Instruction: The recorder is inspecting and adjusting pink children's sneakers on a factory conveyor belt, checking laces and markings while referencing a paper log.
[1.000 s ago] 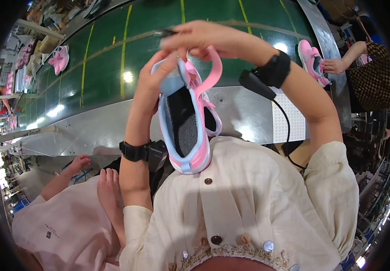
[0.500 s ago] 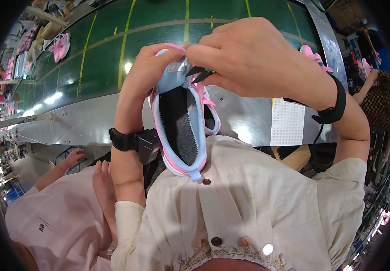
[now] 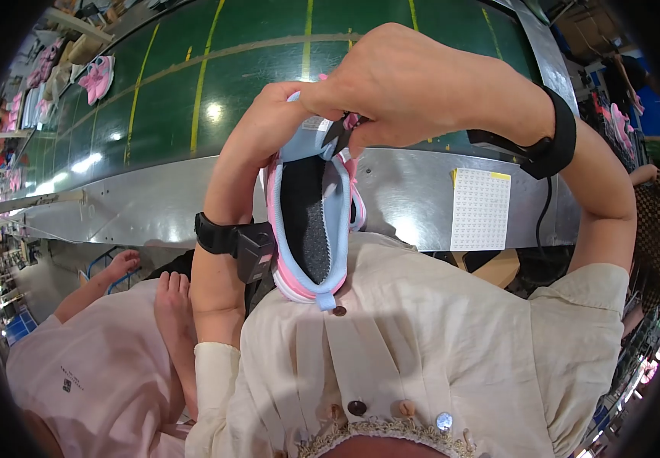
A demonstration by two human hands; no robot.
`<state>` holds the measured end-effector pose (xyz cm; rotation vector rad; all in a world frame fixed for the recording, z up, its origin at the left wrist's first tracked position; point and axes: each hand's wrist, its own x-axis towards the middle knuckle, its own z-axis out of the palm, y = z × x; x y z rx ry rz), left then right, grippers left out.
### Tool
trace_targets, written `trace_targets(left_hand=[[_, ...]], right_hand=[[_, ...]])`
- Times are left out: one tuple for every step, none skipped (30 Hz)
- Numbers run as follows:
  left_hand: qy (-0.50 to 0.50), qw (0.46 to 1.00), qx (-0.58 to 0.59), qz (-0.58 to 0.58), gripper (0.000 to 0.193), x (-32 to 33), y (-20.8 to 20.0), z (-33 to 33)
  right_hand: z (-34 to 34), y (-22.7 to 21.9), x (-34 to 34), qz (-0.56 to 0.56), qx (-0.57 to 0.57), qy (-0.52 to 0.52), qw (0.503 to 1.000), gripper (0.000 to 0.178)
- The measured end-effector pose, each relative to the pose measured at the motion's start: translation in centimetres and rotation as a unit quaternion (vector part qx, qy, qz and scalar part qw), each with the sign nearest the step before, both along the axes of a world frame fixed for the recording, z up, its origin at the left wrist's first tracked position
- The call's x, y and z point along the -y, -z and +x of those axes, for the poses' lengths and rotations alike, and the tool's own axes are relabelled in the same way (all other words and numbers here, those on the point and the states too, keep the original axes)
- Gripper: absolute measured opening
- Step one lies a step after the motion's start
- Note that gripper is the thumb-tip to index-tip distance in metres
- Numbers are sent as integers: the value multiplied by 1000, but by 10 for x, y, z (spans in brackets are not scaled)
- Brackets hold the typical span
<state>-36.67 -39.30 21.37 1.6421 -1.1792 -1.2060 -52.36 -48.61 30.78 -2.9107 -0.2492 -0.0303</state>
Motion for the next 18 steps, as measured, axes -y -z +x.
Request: trace_targets(left_hand=[[1, 1000, 0, 3, 35, 0, 0, -1], [-7, 1000, -11, 8, 35, 0, -1, -2], [-15, 1000, -21, 14, 35, -1, -2, -3], [-25, 999, -35, 17, 34, -2, -2, -4], [-23, 999, -29, 16, 35, -2, -2, -4], [-23, 999, -27, 13, 35, -2, -2, -5], [-21, 999, -31, -3, 35, -2, -2, -6], [-21, 999, -30, 12, 34, -1, -1, -7], [-18, 999, -35, 13, 33, 0, 0, -7], [-16, 999, -41, 20, 32, 1, 1, -8], [-12, 999, -36, 17, 31, 3, 2, -9], [-11, 999, -32, 18, 30, 3, 3, -10], [-11, 999, -31, 22, 29, 4, 3, -11], [-11, 999, -32, 19, 28, 3, 3, -12], [-13, 999, -35, 19, 28, 3, 3, -14], [-16, 999, -41, 20, 28, 2, 2, -15], [-16, 999, -40, 20, 29, 2, 0, -16], [-18, 999, -43, 23, 30, 1, -1, -17]], right_hand=[[-2, 0, 1, -3, 0, -3, 1000, 39], [-3, -1, 2, 6, -6, -6, 1000, 38], [-6, -3, 3, 15, -13, -8, 1000, 37], [-7, -4, 4, 21, -19, -9, 1000, 36], [-8, -3, 4, 23, -15, -11, 1000, 37], [-9, -3, 4, 22, -11, -12, 1000, 37], [-10, -3, 5, 18, -11, -12, 1000, 38], [-10, -2, 5, 17, -8, -15, 1000, 38], [-10, -1, 6, 14, -9, -18, 1000, 38], [-10, 0, 6, 4, -9, -21, 1000, 38], [-10, 0, 6, 10, -9, -22, 1000, 37], [-11, 1, 6, 10, -10, -26, 1000, 37], [-11, 2, 7, 2, -14, -29, 999, 36], [-12, 2, 7, 10, -11, -31, 999, 36], [-12, 3, 7, 9, -12, -34, 999, 36], [-13, 3, 6, 3, -17, -37, 999, 35], [-13, 3, 7, 8, -12, -38, 999, 35], [-14, 3, 6, 8, -12, -40, 999, 36]])
